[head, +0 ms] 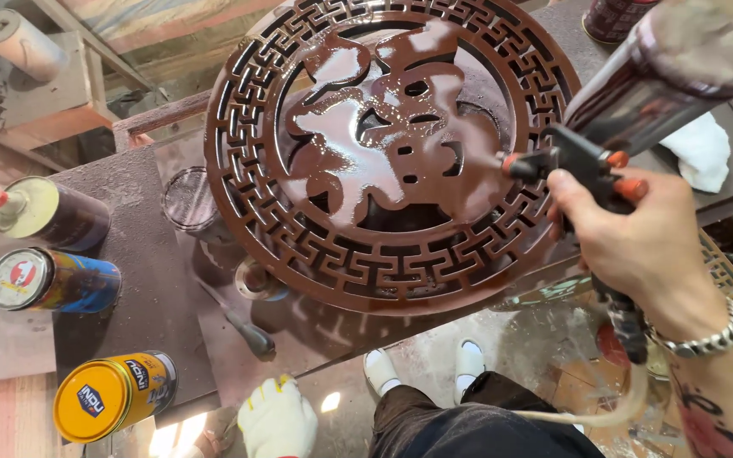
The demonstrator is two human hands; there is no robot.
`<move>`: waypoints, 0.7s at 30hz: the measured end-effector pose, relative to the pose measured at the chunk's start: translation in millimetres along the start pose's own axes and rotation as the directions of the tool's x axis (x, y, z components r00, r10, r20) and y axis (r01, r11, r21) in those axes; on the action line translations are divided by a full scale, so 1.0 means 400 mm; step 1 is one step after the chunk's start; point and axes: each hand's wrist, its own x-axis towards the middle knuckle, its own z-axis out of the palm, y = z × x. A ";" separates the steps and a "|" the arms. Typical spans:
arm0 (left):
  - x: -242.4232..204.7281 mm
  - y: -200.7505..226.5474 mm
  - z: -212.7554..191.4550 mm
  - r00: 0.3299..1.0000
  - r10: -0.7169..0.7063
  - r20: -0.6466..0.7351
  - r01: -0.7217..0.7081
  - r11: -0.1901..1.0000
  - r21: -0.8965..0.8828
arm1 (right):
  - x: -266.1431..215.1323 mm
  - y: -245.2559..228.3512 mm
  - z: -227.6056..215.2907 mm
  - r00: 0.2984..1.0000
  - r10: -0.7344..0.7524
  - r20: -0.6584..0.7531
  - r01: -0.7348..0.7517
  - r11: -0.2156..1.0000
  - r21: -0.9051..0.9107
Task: Spray painting a large circular wooden decorative piece with a dark finish using a pneumatic spray gun.
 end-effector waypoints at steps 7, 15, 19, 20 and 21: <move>-0.038 0.019 0.014 1.000 -0.011 0.027 0.012 1.000 -0.010 | 0.005 0.027 0.004 0.999 0.043 0.006 -0.043 0.999 -0.007; -0.056 0.025 0.024 0.999 -0.007 0.036 0.007 1.000 -0.014 | -0.002 0.007 0.005 0.996 0.070 0.064 -0.073 0.995 0.062; -0.051 0.040 0.025 0.999 -0.005 0.037 0.005 1.000 -0.026 | 0.007 0.024 0.008 0.988 -0.024 0.151 0.013 0.997 0.076; -0.053 0.043 0.026 0.999 -0.006 0.035 0.007 1.000 -0.025 | 0.005 0.015 0.011 0.988 -0.026 0.152 0.014 0.997 0.078; -0.054 0.045 0.027 0.999 -0.008 0.037 0.009 1.000 -0.028 | 0.003 0.006 0.014 0.989 -0.045 0.141 0.036 0.997 0.069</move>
